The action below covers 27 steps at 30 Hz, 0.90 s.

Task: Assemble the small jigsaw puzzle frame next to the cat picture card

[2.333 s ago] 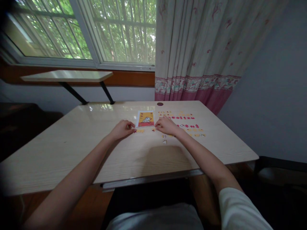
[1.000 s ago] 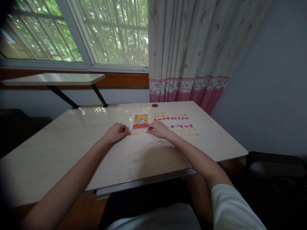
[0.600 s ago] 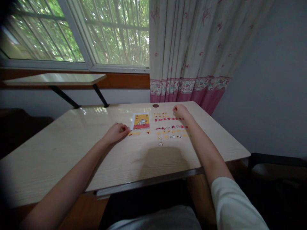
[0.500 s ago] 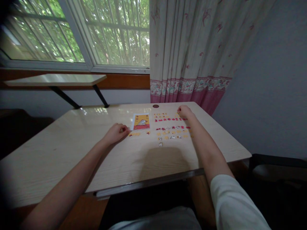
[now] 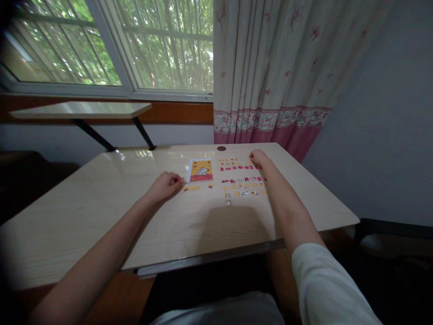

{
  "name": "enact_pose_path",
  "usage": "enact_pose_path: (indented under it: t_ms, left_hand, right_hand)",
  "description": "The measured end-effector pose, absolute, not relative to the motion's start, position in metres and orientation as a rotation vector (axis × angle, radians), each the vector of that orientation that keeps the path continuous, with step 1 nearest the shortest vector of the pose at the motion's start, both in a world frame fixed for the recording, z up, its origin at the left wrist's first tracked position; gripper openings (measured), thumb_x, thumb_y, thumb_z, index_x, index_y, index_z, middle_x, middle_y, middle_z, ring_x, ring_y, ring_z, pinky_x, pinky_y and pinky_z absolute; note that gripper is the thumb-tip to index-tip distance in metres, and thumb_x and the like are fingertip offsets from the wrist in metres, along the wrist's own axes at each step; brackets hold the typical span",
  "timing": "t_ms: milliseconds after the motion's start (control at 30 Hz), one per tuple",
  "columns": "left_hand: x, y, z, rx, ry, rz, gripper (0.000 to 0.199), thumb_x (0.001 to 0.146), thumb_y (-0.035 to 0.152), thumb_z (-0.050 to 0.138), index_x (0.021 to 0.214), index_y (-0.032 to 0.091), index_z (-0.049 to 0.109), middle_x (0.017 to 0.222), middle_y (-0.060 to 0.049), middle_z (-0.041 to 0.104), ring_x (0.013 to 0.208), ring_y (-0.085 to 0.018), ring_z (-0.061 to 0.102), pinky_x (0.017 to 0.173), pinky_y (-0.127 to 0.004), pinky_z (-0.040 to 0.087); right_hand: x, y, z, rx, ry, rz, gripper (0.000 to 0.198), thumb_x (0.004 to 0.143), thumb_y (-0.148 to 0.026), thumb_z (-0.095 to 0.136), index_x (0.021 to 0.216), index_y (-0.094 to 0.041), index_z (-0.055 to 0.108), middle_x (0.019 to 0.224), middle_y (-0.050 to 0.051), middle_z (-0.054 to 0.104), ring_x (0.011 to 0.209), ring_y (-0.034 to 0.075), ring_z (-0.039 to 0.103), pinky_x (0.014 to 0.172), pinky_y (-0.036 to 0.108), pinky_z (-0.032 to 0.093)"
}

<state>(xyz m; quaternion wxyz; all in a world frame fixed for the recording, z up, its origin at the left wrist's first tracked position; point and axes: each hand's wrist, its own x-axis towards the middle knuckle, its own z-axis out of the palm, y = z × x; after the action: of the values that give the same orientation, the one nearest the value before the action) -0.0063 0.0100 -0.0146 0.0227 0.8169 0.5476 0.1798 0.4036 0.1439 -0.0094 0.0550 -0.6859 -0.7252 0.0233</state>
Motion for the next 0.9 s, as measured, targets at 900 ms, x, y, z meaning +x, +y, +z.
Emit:
enact_pose_path:
  t_ms: [900]
  left_hand:
    - [0.027, -0.008, -0.019, 2.122, 1.12, 0.84, 0.031, 0.077, 0.044, 0.058, 0.082, 0.016, 0.069, 0.08, -0.004, 0.068, 0.074, -0.017, 0.058, 0.068, -0.026, 0.043]
  right_hand:
    - [0.237, -0.015, -0.024, -0.984, -1.915, 0.832, 0.023, 0.077, -0.032, 0.063, 0.094, -0.017, 0.068, 0.085, 0.004, 0.069, 0.075, 0.013, 0.061, 0.069, 0.026, 0.048]
